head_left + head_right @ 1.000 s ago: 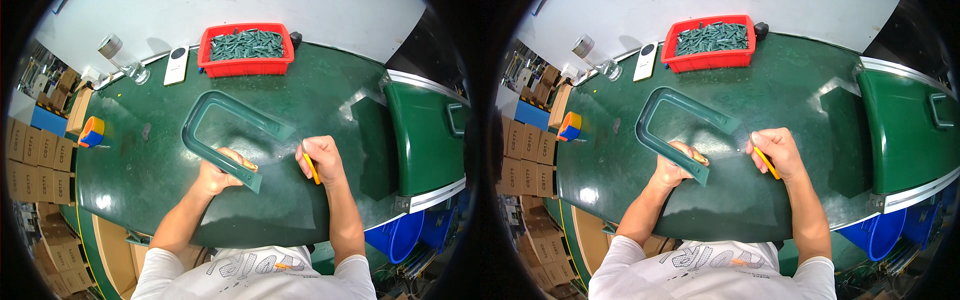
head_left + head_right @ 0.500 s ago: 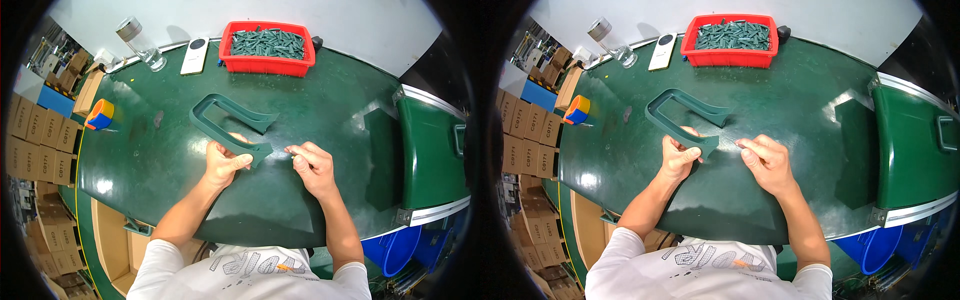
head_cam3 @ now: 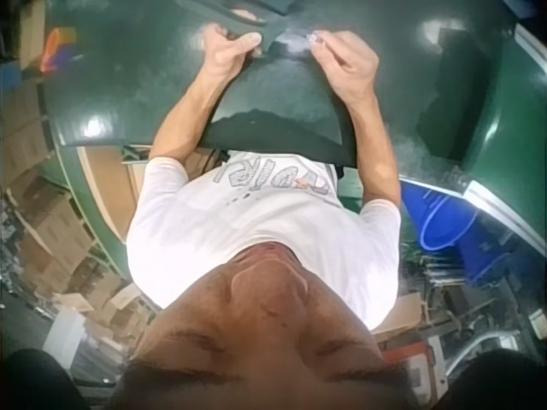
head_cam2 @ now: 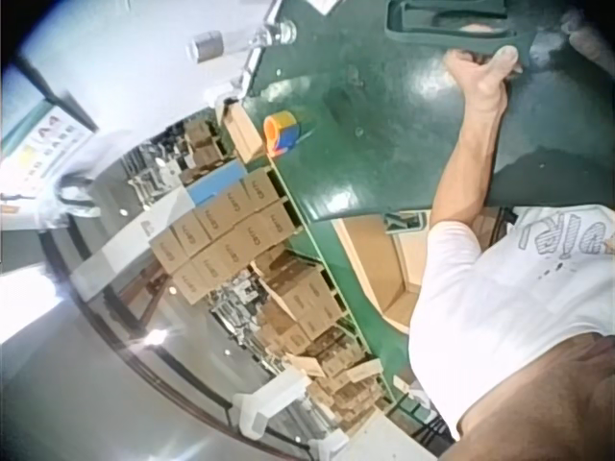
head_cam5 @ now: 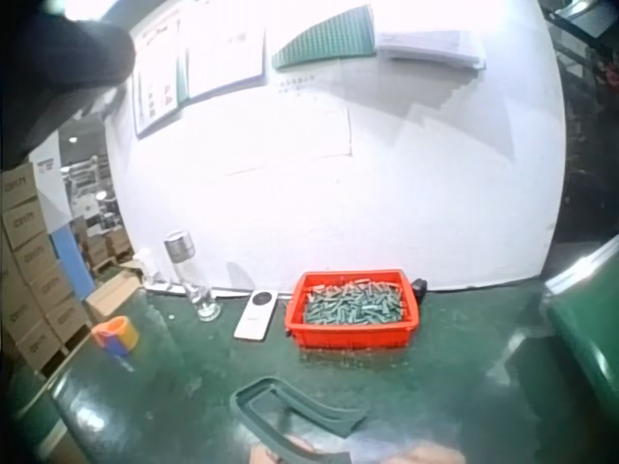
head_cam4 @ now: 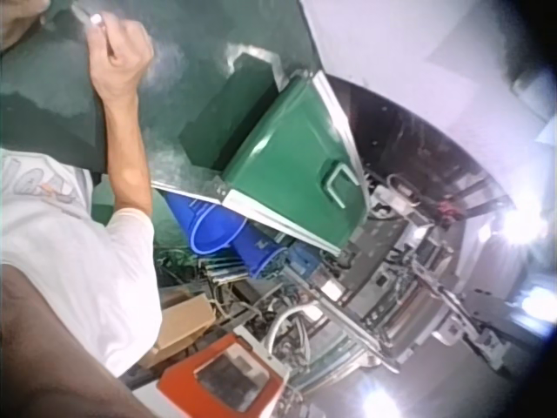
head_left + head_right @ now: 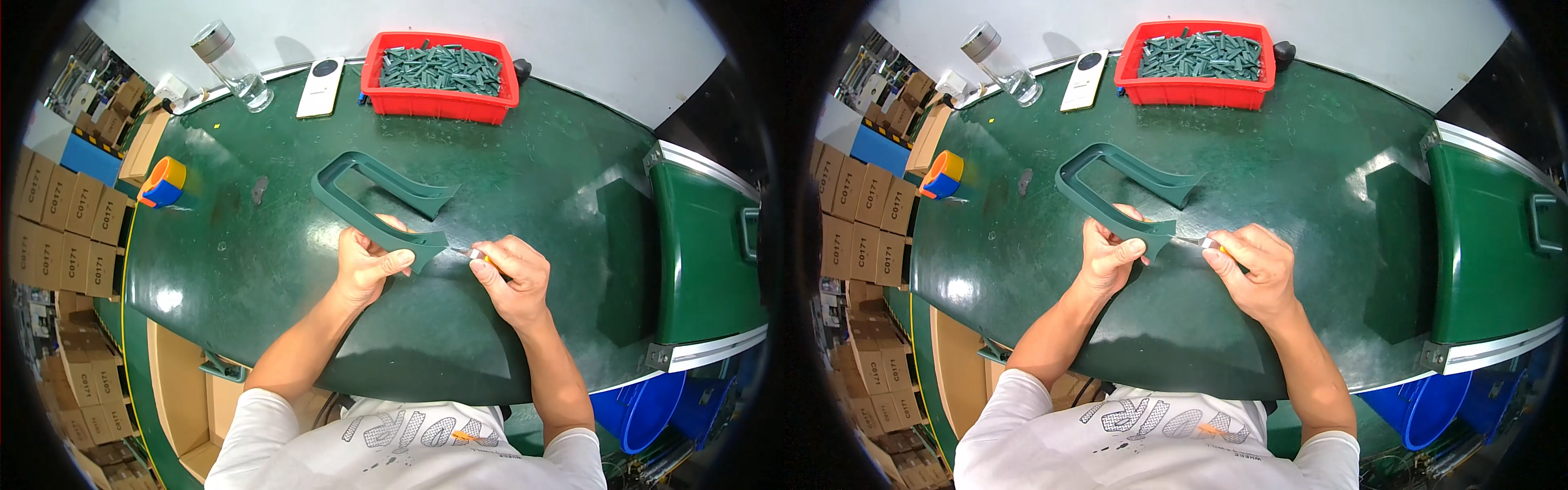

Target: Debur and inspect green U-shaped plastic handles and place them into a shipping box.

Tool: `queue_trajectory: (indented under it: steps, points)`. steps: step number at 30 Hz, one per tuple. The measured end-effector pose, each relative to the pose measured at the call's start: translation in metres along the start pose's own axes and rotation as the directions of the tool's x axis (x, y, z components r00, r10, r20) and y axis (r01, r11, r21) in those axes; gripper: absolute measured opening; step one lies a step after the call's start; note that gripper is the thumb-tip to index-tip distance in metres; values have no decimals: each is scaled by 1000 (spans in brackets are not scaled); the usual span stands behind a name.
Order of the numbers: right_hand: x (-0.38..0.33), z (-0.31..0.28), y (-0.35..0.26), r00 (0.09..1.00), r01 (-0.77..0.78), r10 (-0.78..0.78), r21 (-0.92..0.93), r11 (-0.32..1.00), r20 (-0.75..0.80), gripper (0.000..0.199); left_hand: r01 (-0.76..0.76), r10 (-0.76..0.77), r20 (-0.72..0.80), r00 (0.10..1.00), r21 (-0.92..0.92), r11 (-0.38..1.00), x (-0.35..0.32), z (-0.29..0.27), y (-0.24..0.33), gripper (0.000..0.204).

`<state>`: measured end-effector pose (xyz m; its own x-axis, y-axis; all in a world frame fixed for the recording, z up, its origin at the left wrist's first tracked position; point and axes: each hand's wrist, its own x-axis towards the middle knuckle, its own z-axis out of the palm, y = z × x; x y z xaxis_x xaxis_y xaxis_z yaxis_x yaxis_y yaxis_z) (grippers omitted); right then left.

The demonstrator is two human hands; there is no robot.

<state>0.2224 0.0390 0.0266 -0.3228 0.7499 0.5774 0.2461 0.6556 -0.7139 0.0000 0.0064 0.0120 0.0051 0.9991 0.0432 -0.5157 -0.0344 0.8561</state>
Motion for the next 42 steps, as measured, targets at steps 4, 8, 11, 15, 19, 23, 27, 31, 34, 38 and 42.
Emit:
queue_trajectory:
  steps: [4, 8, 11, 15, 19, 23, 27, 31, 34, 38, 42]
  points:
    - [1, -2, -1, 1000, -10, 10, -27, 1000, 29, 16, 11, -11, -7, 1000, -2, 1000, 0, 0, 0, 38]
    - [2, 1, 0, 999, -22, 20, -37, 999, -34, 15, 17, -17, 40, 999, -8, 1000, 1, -1, -2, 38]
    - [3, -1, -3, 992, -105, 101, -47, 993, -68, 15, -11, 13, 64, 998, -28, 1000, 2, -2, -6, 41]
    - [3, -3, -2, 964, -194, 193, 12, 981, -182, 17, -16, 22, 114, 993, -55, 998, 2, -3, -7, 43]
    - [0, -3, 5, 941, -212, 217, 50, 976, -261, 21, -76, 81, 173, 982, -36, 996, 3, -9, -16, 40]
    - [-3, -5, 12, 925, -218, 224, 55, 974, -307, 22, -77, 79, 224, 971, -20, 997, 4, -7, -17, 38]
    - [-3, -4, 13, 923, -220, 229, 65, 973, -308, 23, -12, 25, 235, 972, -56, 998, 3, -9, -17, 42]
    - [-3, -5, 13, 930, -213, 215, 42, 976, -298, 23, -32, 41, 257, 966, -39, 999, 4, -10, -17, 42]
    - [-3, -5, 13, 926, -227, 233, 55, 972, -297, 23, -51, 51, 269, 962, -9, 999, 4, -11, -18, 41]
    - [-3, -5, 13, 928, -218, 226, 60, 974, -297, 22, -23, 33, 272, 962, -37, 999, 4, -13, -17, 43]
    - [-3, -5, 12, 933, -218, 225, 56, 974, -282, 22, -9, 51, 298, 953, -141, 990, 4, -12, -14, 44]
